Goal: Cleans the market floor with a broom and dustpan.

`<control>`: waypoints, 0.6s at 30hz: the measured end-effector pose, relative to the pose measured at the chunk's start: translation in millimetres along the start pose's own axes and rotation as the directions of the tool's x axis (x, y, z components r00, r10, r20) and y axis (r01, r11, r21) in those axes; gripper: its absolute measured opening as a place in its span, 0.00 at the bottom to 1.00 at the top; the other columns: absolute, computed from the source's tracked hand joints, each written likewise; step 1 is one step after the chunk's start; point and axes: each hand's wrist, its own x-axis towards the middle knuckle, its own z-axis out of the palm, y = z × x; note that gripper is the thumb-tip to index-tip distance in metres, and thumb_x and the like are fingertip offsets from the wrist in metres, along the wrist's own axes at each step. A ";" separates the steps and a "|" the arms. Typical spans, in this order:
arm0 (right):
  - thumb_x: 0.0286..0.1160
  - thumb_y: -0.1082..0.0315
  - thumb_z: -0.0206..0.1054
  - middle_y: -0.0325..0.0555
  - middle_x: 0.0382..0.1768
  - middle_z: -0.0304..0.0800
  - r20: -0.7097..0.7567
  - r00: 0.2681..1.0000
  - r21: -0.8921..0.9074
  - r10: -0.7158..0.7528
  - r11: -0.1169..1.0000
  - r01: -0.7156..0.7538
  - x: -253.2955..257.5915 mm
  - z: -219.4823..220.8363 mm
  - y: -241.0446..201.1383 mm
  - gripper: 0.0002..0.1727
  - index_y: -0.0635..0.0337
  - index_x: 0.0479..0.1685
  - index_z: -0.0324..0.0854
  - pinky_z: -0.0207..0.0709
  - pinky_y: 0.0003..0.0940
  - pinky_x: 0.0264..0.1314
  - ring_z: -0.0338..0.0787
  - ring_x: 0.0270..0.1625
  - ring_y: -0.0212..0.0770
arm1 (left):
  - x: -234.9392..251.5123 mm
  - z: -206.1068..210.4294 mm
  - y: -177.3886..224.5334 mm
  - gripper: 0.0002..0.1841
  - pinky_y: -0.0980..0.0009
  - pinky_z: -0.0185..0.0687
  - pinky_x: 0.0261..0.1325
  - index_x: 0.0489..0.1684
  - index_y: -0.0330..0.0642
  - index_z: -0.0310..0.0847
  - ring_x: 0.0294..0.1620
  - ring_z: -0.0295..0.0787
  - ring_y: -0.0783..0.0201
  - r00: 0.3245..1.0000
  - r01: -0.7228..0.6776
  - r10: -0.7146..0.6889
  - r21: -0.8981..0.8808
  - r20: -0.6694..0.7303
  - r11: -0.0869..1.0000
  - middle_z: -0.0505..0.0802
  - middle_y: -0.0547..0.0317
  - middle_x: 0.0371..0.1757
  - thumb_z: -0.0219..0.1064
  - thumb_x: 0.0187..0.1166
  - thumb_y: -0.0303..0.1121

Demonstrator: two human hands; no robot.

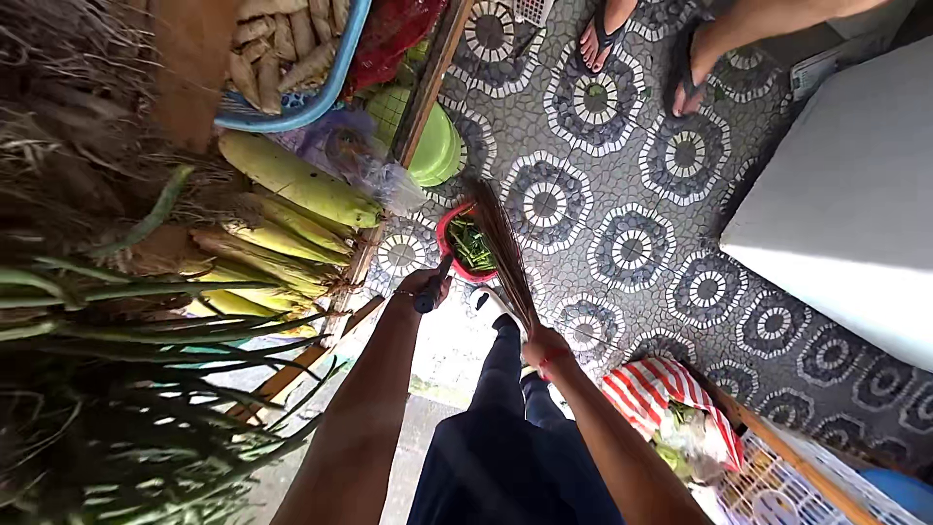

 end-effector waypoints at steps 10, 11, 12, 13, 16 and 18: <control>0.82 0.63 0.67 0.67 0.67 0.84 -0.211 0.977 0.436 0.034 0.898 0.062 -33.8 -32.1 86.8 0.48 0.52 0.98 0.39 0.76 0.59 0.69 0.86 0.65 0.61 | -3.4 5.3 0.0 0.13 0.84 0.68 0.12 0.46 0.43 0.69 0.11 0.72 0.76 0.999 -0.022 0.020 -0.036 -0.036 0.999 0.77 0.62 0.21 0.42 0.93 0.39; 0.81 0.63 0.68 0.68 0.67 0.83 -0.185 0.982 0.458 0.027 0.887 0.061 -19.1 -22.3 84.8 0.48 0.52 0.98 0.39 0.76 0.60 0.69 0.86 0.65 0.62 | -5.3 5.7 -0.3 0.13 0.84 0.68 0.12 0.46 0.43 0.69 0.11 0.71 0.76 0.999 -0.022 0.021 -0.027 -0.044 0.999 0.77 0.62 0.21 0.43 0.93 0.38; 0.81 0.63 0.68 0.69 0.68 0.83 -0.136 0.991 0.448 0.015 0.893 0.048 -10.0 -10.9 81.4 0.49 0.52 0.98 0.39 0.76 0.61 0.70 0.86 0.66 0.63 | -7.2 5.0 -1.2 0.12 0.85 0.67 0.12 0.46 0.43 0.69 0.11 0.71 0.76 0.999 -0.018 0.017 -0.026 -0.043 1.000 0.77 0.62 0.21 0.43 0.93 0.38; 0.80 0.63 0.68 0.68 0.69 0.82 -0.084 0.996 0.422 -0.002 0.906 0.037 -6.9 0.2 77.5 0.49 0.50 0.98 0.39 0.75 0.61 0.71 0.85 0.67 0.63 | -8.1 2.3 -1.8 0.12 0.85 0.67 0.12 0.47 0.43 0.69 0.11 0.71 0.77 0.999 -0.010 0.009 -0.028 -0.032 1.000 0.77 0.62 0.22 0.43 0.93 0.38; 0.80 0.63 0.68 0.65 0.69 0.83 -0.028 0.999 0.428 -0.037 0.903 0.045 -34.3 14.2 71.9 0.48 0.50 0.98 0.42 0.78 0.59 0.68 0.87 0.64 0.60 | 6.1 -28.9 -4.7 0.14 0.85 0.71 0.14 0.44 0.42 0.71 0.13 0.75 0.76 0.996 -0.004 0.001 0.036 0.091 0.999 0.80 0.62 0.22 0.44 0.92 0.38; 0.80 0.62 0.69 0.66 0.62 0.85 -0.098 0.995 0.510 -0.037 0.856 0.082 -69.1 7.2 75.1 0.46 0.49 0.97 0.46 0.83 0.58 0.53 0.90 0.50 0.58 | 5.2 -48.5 -7.7 0.17 0.85 0.72 0.15 0.41 0.42 0.72 0.13 0.76 0.76 0.983 -0.036 0.019 0.085 0.185 0.996 0.80 0.63 0.21 0.41 0.93 0.40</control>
